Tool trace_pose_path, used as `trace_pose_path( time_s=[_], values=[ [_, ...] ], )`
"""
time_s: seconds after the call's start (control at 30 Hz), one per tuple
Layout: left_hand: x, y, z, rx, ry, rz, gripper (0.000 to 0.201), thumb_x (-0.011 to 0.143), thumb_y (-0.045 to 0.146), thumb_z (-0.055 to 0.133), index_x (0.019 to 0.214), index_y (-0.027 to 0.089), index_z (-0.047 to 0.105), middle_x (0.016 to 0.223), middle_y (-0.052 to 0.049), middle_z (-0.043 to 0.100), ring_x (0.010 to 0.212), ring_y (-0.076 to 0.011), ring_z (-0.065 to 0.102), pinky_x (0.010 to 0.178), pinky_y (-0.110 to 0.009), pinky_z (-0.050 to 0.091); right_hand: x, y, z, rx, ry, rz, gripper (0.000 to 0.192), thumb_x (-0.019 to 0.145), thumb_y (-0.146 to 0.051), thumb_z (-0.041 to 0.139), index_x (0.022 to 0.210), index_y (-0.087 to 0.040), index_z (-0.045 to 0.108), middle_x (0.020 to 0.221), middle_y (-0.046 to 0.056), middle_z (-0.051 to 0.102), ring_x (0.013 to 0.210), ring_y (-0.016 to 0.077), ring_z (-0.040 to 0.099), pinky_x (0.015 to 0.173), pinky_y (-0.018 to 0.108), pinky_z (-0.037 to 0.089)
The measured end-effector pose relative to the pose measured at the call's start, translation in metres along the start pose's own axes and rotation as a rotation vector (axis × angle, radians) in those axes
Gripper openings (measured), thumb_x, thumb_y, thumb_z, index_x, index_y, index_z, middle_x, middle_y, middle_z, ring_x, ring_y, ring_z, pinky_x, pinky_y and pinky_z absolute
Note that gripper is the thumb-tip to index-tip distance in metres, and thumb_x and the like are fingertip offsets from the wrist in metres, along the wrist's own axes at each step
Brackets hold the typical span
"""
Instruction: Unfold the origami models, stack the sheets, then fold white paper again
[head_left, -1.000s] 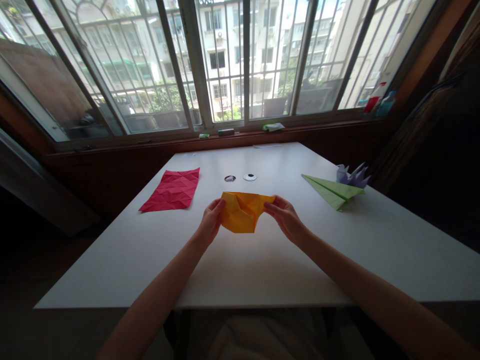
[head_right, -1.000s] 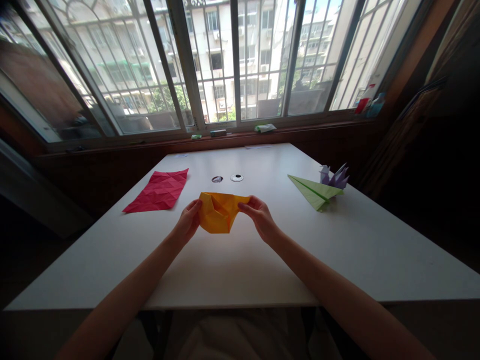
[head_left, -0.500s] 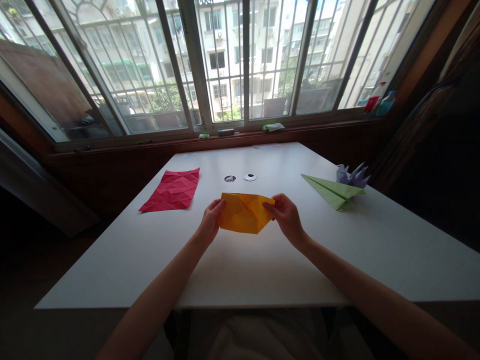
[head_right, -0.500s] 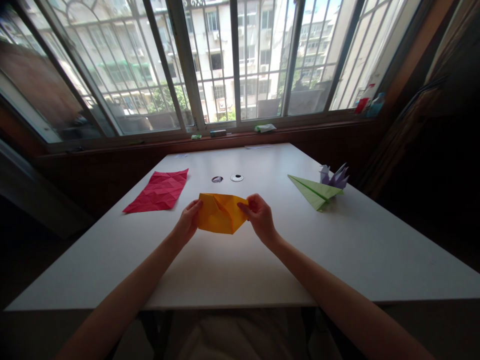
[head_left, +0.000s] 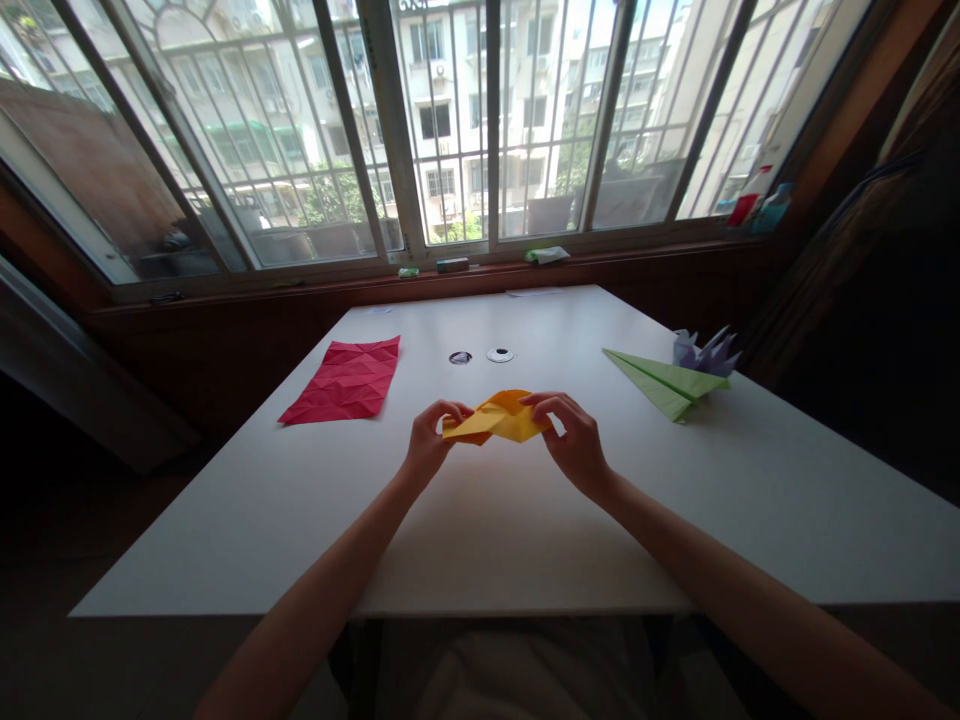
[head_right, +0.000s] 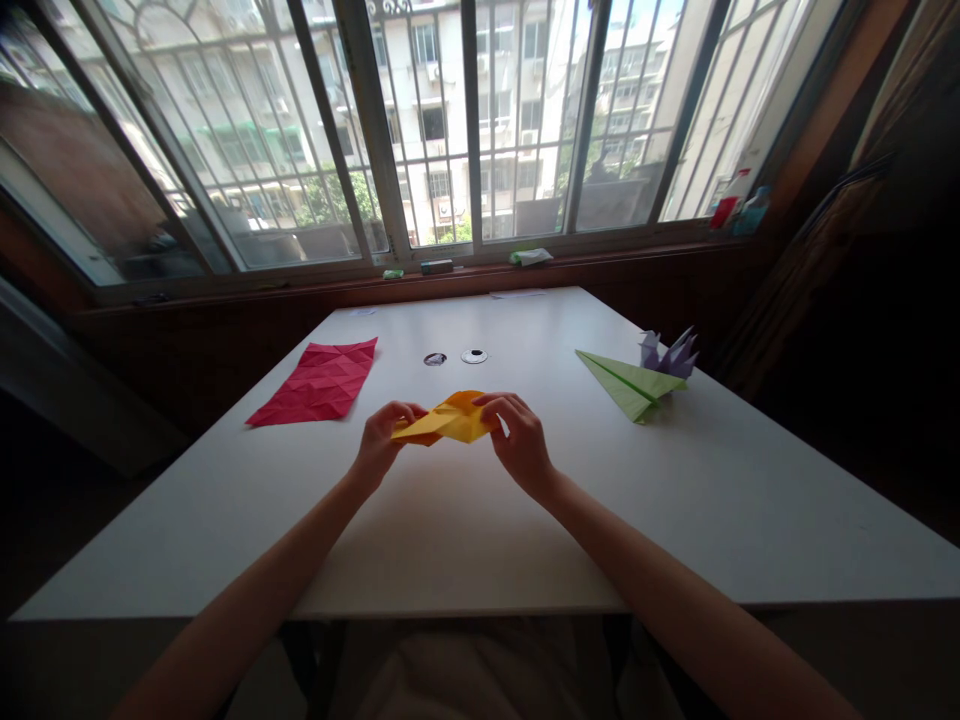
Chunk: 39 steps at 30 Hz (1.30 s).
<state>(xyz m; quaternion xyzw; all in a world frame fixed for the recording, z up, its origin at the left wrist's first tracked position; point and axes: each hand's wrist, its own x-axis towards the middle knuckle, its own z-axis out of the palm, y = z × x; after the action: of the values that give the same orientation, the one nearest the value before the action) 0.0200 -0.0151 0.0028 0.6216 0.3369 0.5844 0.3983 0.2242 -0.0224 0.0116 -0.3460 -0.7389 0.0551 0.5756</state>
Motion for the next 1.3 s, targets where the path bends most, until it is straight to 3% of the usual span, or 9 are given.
trace_pose_path(
  time_s=[0.17, 0.3, 0.47, 0.67, 0.87, 1.13, 1.3],
  values=[
    [-0.004, 0.003, 0.001, 0.441, 0.100, 0.402, 0.013, 0.069, 0.015, 0.065, 0.062, 0.018, 0.053, 0.082, -0.003, 0.065, 0.083, -0.0163, 0.057, 0.079, -0.035, 0.044, -0.003, 0.001, 0.000, 0.043, -0.063, 0.051, 0.031, 0.069, 0.004, 0.033, 0.073, -0.022, 0.051, 0.083, 0.002, 0.066, 0.085, 0.0157, 0.061, 0.076, 0.034, 0.049],
    [-0.006, 0.007, 0.002, 0.561, 0.102, 0.539, 0.015, 0.074, 0.014, 0.059, 0.061, 0.019, 0.053, 0.080, -0.002, 0.066, 0.083, -0.0158, 0.057, 0.079, -0.034, 0.042, -0.004, -0.001, 0.002, 0.015, -0.087, 0.038, 0.023, 0.075, -0.004, 0.041, 0.082, -0.022, 0.054, 0.084, 0.002, 0.065, 0.083, 0.0164, 0.061, 0.076, 0.035, 0.050],
    [-0.007, 0.010, 0.005, 0.546, 0.049, 0.499, 0.014, 0.072, 0.015, 0.061, 0.060, 0.021, 0.056, 0.079, -0.002, 0.067, 0.083, -0.0173, 0.058, 0.080, -0.034, 0.041, -0.002, -0.002, 0.004, -0.124, -0.052, -0.030, 0.020, 0.076, -0.012, 0.050, 0.092, -0.023, 0.053, 0.102, 0.006, 0.060, 0.098, 0.0205, 0.055, 0.085, 0.041, 0.046],
    [-0.009, 0.011, 0.009, 0.426, -0.086, 0.372, 0.012, 0.071, 0.021, 0.063, 0.060, 0.022, 0.059, 0.079, -0.004, 0.068, 0.083, -0.0197, 0.058, 0.083, -0.038, 0.041, -0.002, 0.004, 0.005, -0.199, -0.129, 0.051, 0.040, 0.077, -0.019, 0.051, 0.117, -0.025, 0.046, 0.124, 0.008, 0.050, 0.115, 0.0235, 0.045, 0.095, 0.046, 0.039],
    [-0.008, 0.008, 0.009, 0.448, -0.145, 0.396, 0.014, 0.073, 0.020, 0.062, 0.059, 0.023, 0.062, 0.090, -0.004, 0.068, 0.092, -0.0198, 0.055, 0.083, -0.038, 0.044, -0.003, 0.010, 0.006, -0.181, -0.244, 0.135, 0.030, 0.082, -0.024, 0.045, 0.111, -0.024, 0.053, 0.109, 0.007, 0.058, 0.100, 0.0226, 0.055, 0.085, 0.040, 0.046],
    [-0.005, -0.001, 0.004, 0.566, -0.107, 0.411, 0.033, 0.077, 0.003, 0.045, 0.070, 0.025, 0.069, 0.105, -0.002, 0.064, 0.103, -0.0183, 0.048, 0.089, -0.039, 0.042, -0.003, 0.011, 0.004, -0.257, -0.218, 0.254, 0.024, 0.082, -0.027, 0.046, 0.100, -0.022, 0.060, 0.095, 0.007, 0.055, 0.084, 0.0206, 0.058, 0.073, 0.034, 0.048],
    [-0.005, -0.002, 0.002, 0.601, -0.116, 0.365, 0.044, 0.071, -0.006, 0.037, 0.071, 0.025, 0.069, 0.108, 0.000, 0.063, 0.106, -0.0180, 0.047, 0.093, -0.041, 0.041, -0.003, 0.009, 0.005, -0.308, -0.187, 0.272, 0.024, 0.083, -0.032, 0.045, 0.098, -0.023, 0.061, 0.092, 0.006, 0.055, 0.077, 0.0196, 0.058, 0.067, 0.033, 0.048]
  ],
)
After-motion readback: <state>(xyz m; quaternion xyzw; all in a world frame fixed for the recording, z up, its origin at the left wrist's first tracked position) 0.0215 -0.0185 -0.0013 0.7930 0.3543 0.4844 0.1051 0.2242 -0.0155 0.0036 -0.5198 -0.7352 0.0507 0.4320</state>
